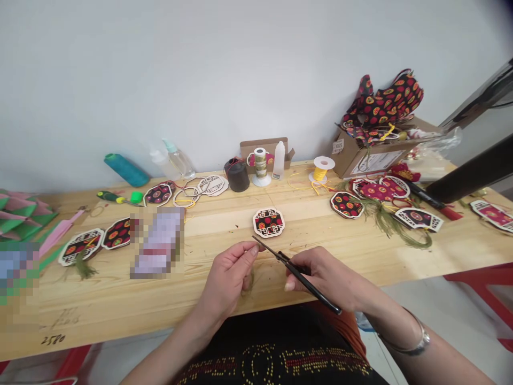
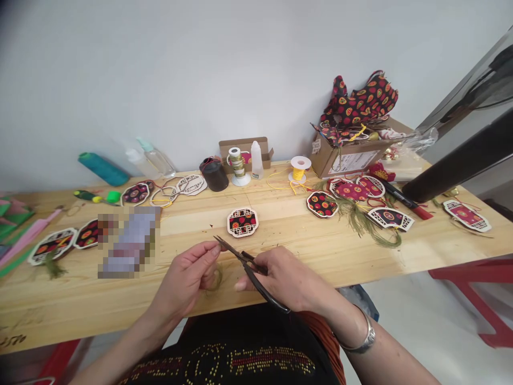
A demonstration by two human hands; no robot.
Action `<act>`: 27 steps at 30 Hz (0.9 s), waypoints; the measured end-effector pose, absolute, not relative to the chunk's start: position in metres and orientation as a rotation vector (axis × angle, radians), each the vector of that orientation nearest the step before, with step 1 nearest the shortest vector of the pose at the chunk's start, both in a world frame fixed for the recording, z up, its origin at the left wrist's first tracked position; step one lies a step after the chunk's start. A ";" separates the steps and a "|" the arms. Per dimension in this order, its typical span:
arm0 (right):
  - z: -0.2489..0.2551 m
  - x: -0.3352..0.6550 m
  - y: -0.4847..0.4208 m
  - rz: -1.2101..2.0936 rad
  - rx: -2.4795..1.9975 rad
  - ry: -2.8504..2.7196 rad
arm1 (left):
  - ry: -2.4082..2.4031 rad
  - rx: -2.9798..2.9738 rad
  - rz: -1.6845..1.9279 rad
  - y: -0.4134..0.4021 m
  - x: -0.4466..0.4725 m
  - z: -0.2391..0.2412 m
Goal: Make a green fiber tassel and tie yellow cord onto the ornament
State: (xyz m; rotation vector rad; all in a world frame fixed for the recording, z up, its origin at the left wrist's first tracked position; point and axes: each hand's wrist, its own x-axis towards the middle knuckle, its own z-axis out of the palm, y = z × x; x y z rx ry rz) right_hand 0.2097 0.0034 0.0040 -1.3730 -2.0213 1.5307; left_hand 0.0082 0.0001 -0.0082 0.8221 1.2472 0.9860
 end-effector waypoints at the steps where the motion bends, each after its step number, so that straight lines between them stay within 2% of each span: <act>1: 0.004 0.210 0.003 1.536 -1.365 -2.019 | 1.251 0.824 0.987 0.000 0.008 -0.008; 17: 0.005 0.217 -0.001 1.498 -1.396 -2.103 | 1.263 0.649 1.143 0.008 -0.001 -0.012; 24: 0.028 0.242 -0.021 1.235 -1.420 -2.428 | 1.198 0.614 1.194 0.012 -0.006 -0.007; 27: 0.029 0.259 -0.025 0.965 -1.662 -2.425 | 1.193 0.603 1.182 0.012 -0.005 -0.006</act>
